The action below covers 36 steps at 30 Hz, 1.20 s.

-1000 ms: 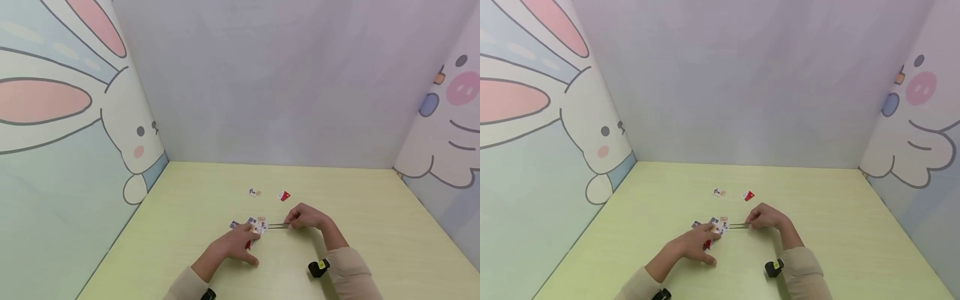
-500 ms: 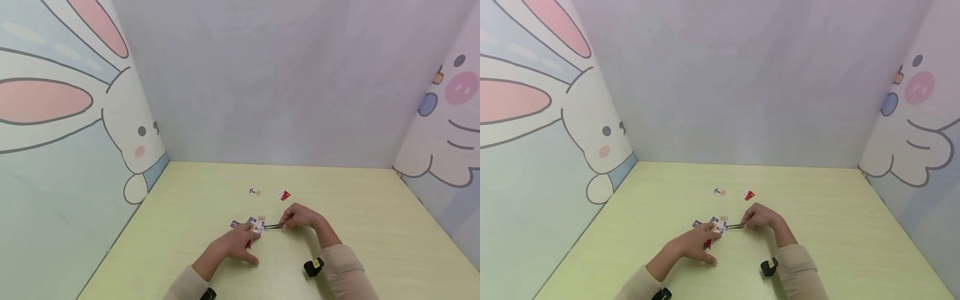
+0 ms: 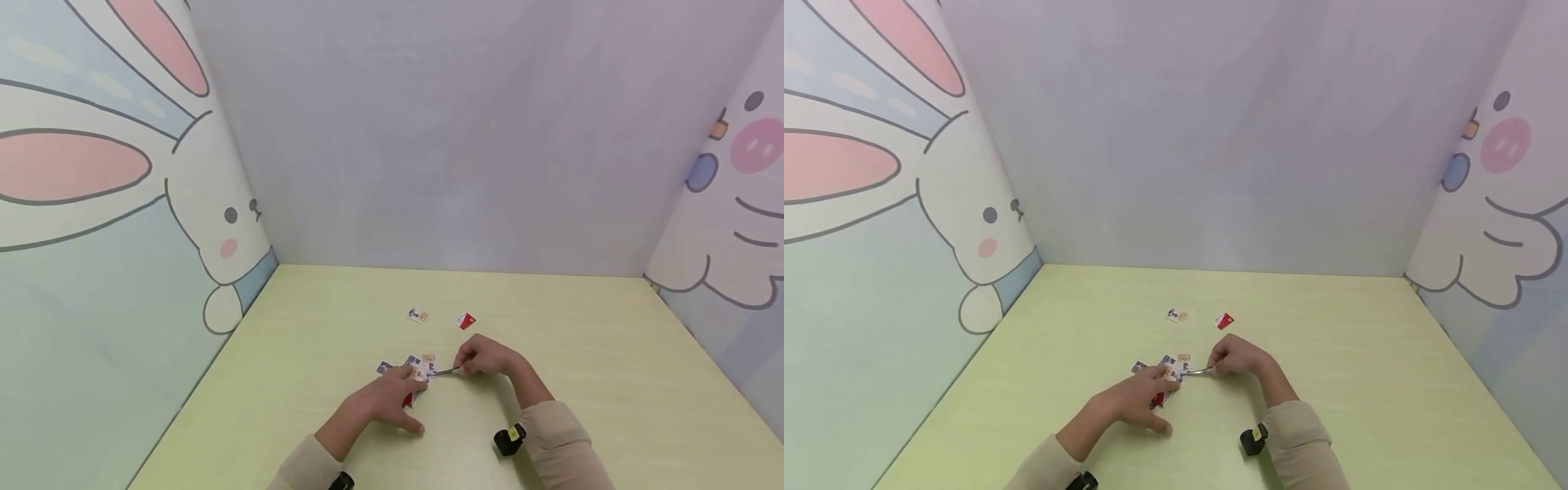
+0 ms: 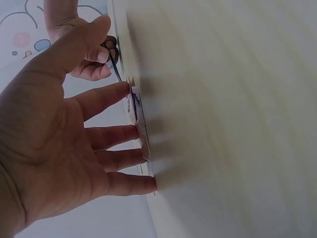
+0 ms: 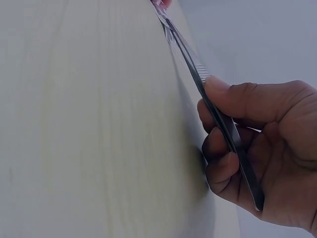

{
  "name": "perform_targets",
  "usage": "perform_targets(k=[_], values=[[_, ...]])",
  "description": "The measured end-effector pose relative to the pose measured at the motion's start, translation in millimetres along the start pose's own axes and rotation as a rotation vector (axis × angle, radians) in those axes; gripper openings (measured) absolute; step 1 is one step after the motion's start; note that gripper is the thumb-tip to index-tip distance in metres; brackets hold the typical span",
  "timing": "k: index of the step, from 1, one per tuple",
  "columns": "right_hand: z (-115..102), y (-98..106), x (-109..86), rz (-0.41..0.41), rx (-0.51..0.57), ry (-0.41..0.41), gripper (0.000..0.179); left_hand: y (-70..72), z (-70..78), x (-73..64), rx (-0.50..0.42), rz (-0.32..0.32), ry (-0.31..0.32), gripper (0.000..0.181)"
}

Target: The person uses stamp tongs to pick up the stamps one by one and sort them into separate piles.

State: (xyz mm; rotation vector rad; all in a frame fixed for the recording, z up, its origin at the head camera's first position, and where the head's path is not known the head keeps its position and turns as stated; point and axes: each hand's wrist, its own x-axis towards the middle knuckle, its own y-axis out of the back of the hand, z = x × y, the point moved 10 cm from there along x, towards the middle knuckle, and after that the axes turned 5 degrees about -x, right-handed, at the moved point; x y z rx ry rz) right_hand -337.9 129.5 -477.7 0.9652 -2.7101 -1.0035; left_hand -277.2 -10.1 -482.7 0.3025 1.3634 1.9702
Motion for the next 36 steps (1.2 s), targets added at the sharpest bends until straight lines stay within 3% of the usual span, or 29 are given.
perform_targets(k=[9, 19, 29, 36], values=[[4, 12, -13.2, 0.064, -0.037, 0.006, 0.010, 7.5, 5.1, -2.2, -0.017, 0.007, -0.019, 0.073], [11, 20, -23.2, 0.084, 0.011, -0.011, 0.011, 9.8, 9.2, -3.3, -0.070, -0.020, -0.002, 0.069], [22, 35, -27.3, 0.140, -0.003, -0.057, 0.012, 9.4, 10.4, -2.0, 0.004, -0.019, -0.036, 0.063], [25, 38, -26.0, 0.160, 0.040, -0.047, 0.011, 10.7, 4.6, -6.5, -0.010, -0.005, -0.011, 0.061]])
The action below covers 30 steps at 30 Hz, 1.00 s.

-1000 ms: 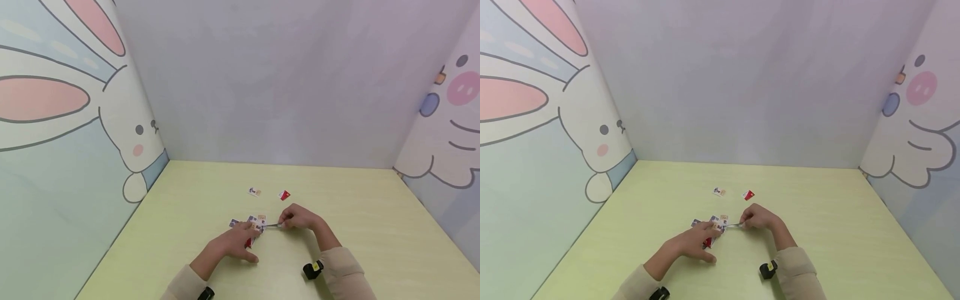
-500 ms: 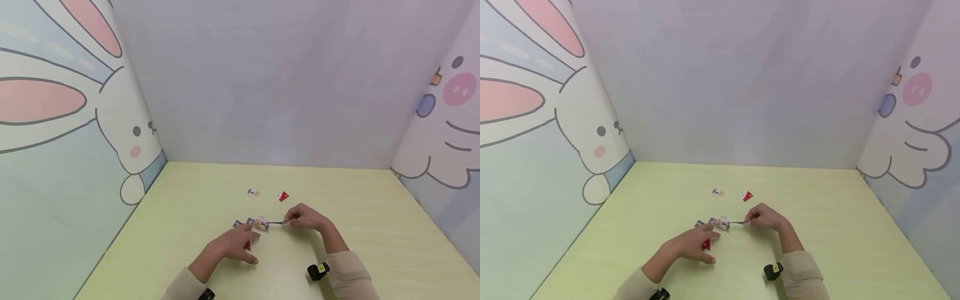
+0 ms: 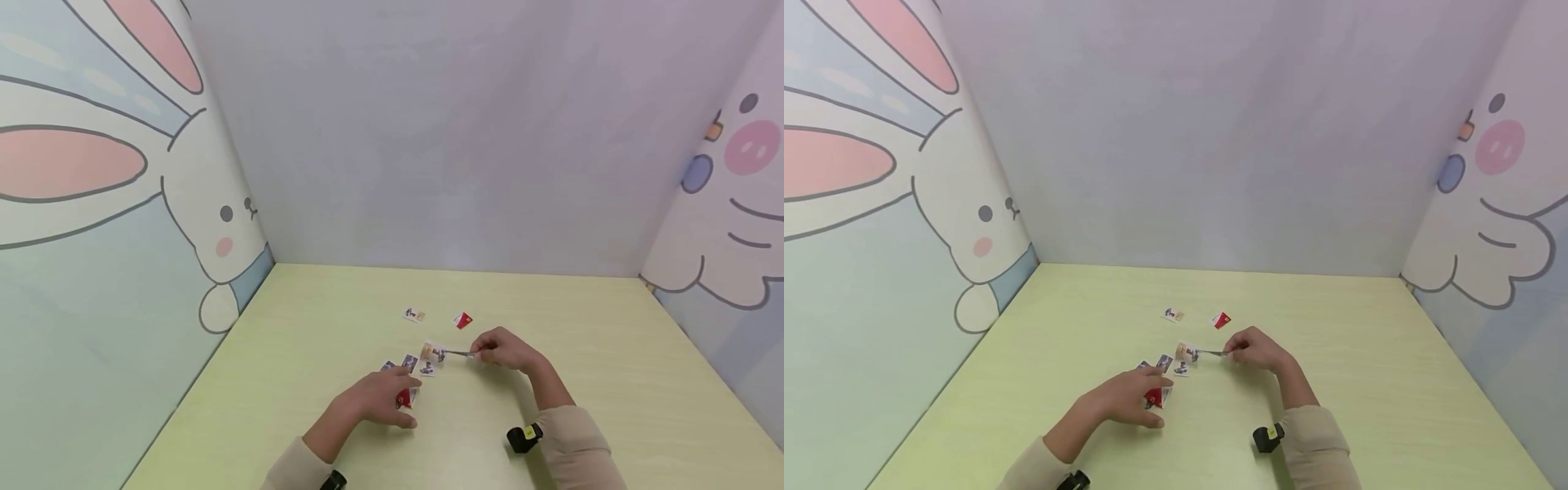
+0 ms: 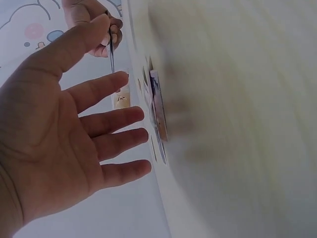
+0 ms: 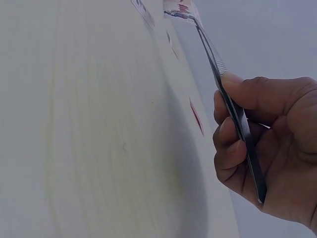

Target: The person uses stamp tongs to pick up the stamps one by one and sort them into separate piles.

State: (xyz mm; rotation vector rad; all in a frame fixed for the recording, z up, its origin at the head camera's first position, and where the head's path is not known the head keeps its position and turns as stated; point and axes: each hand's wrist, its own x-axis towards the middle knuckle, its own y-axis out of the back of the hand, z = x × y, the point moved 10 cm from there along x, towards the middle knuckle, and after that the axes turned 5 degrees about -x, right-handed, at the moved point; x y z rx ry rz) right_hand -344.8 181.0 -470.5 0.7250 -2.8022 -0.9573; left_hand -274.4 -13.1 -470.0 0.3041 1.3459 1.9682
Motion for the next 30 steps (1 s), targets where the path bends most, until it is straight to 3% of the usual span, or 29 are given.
perform_targets(k=[4, 10, 16, 30], values=[[-1, 1, 1.2, 0.012, 0.026, 0.006, 0.012, 1.3, -1.4, -2.7, 0.016, 0.022, -0.020, 0.059], [2, -1, 9.1, 0.037, 0.009, 0.018, 0.012, 7.6, -1.9, -13.4, 0.147, 0.095, -0.108, 0.057], [3, 2, 17.1, 0.096, -0.013, -0.014, 0.013, 7.9, -2.1, -23.6, 0.199, 0.112, -0.164, 0.055], [9, -2, 25.3, 0.185, 0.075, -0.173, 0.012, 7.7, -8.5, -39.9, 0.203, 0.101, -0.131, 0.057]])
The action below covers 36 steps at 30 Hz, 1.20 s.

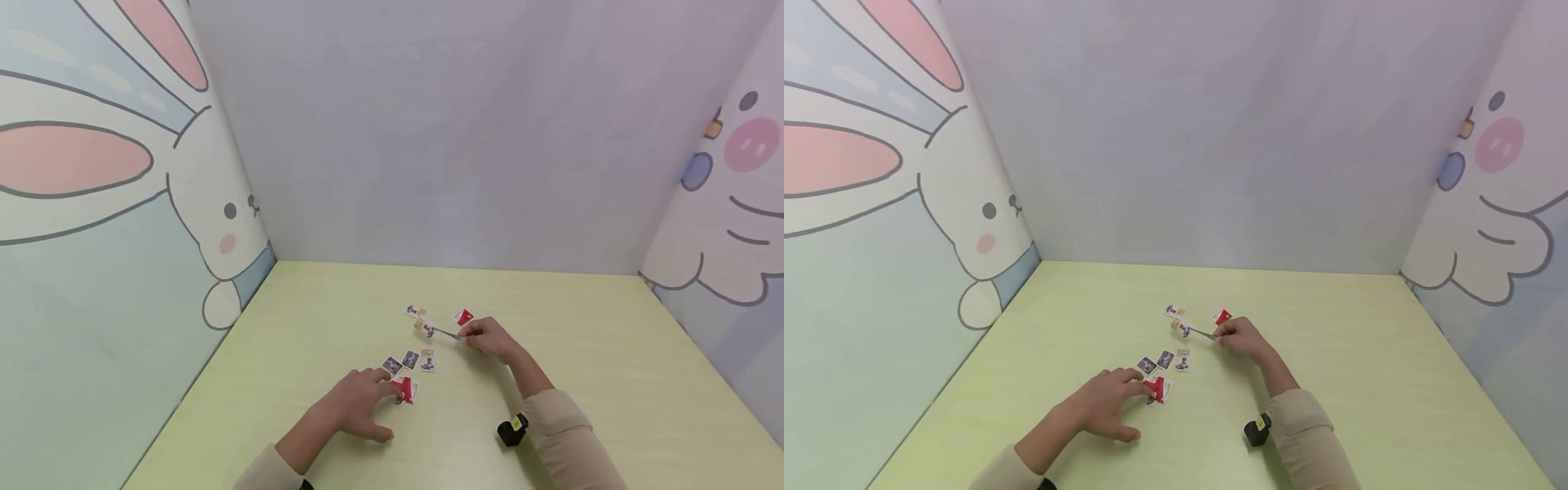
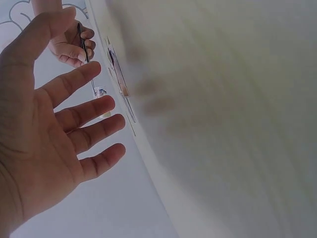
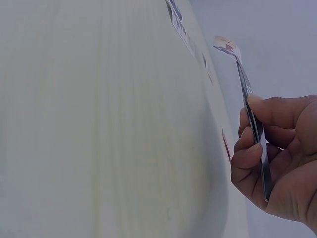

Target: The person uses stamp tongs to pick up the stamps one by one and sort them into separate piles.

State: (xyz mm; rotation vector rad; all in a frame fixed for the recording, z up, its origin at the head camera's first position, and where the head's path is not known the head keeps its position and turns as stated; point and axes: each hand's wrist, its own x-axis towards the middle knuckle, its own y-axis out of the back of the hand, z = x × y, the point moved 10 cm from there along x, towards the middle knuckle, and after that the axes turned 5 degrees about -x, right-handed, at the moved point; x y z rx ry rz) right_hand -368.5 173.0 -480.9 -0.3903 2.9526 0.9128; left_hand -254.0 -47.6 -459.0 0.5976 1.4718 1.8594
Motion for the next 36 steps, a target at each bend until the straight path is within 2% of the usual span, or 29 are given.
perform_targets(k=[3, 10, 17, 21, 26, 31, 36], values=[[1, 0, 1.9, 0.026, 0.013, -0.037, 0.012, -0.4, -3.4, -0.9, -0.006, 0.000, 0.016, 0.057], [-4, 0, 7.8, 0.076, 0.033, -0.024, 0.012, -0.2, -17.3, 1.8, 0.006, 0.000, 0.069, 0.065], [-4, 1, 18.5, 0.155, 0.039, -0.035, 0.010, -4.8, -28.3, 3.6, 0.027, -0.016, 0.082, 0.070], [-7, 0, 22.1, 0.179, 0.057, -0.049, 0.008, -3.2, -32.8, 5.1, 0.035, -0.004, 0.090, 0.070], [-3, 0, 26.9, 0.217, 0.032, -0.084, 0.009, 0.4, -32.8, 8.9, 0.015, 0.014, 0.085, 0.071], [-5, 2, 31.5, 0.268, -0.031, -0.066, 0.011, 0.6, -30.9, 12.0, 0.002, 0.009, 0.090, 0.069], [-8, 0, 36.0, 0.278, -0.093, -0.049, 0.009, 1.8, -27.5, 14.1, -0.007, 0.002, 0.090, 0.069]])
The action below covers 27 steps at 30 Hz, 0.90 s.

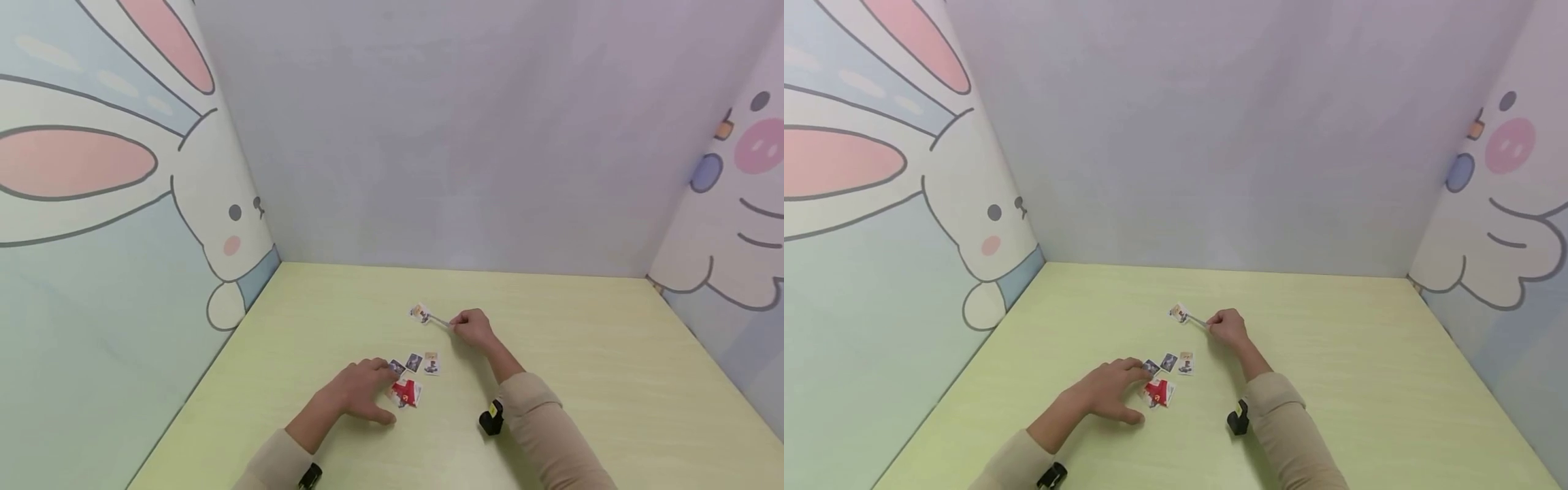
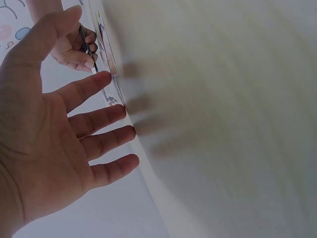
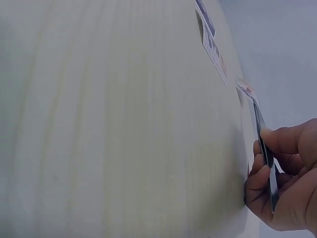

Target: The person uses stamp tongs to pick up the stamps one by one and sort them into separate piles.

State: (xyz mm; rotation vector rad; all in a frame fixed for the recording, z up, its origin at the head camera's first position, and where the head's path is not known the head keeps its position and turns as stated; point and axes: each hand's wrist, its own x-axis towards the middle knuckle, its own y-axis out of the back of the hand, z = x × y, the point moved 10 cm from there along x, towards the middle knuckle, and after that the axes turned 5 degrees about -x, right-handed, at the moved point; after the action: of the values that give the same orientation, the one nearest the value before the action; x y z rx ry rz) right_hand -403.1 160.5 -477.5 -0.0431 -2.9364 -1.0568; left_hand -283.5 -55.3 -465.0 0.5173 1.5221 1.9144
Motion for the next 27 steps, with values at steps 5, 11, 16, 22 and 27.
perform_targets(k=[5, 11, 16, 22, 27], values=[[-1, -2, 0.7, 0.008, -0.056, 0.011, 0.007, 0.2, 2.4, 2.0, 0.000, -0.006, -0.004, 0.069], [-5, 0, -1.8, -0.009, -0.114, 0.013, 0.009, -0.9, 2.1, 3.2, 0.009, -0.025, 0.014, 0.067], [-10, 9, -7.3, -0.004, -0.151, 0.016, 0.014, 1.2, 2.6, 4.2, 0.019, -0.026, 0.018, 0.065], [-10, 10, -13.4, -0.011, -0.160, 0.060, 0.015, -1.2, 0.6, 3.4, 0.007, -0.030, 0.028, 0.065], [-13, 12, -19.6, -0.007, -0.161, 0.128, 0.011, -3.6, -0.4, 3.7, -0.001, -0.034, 0.035, 0.066]])
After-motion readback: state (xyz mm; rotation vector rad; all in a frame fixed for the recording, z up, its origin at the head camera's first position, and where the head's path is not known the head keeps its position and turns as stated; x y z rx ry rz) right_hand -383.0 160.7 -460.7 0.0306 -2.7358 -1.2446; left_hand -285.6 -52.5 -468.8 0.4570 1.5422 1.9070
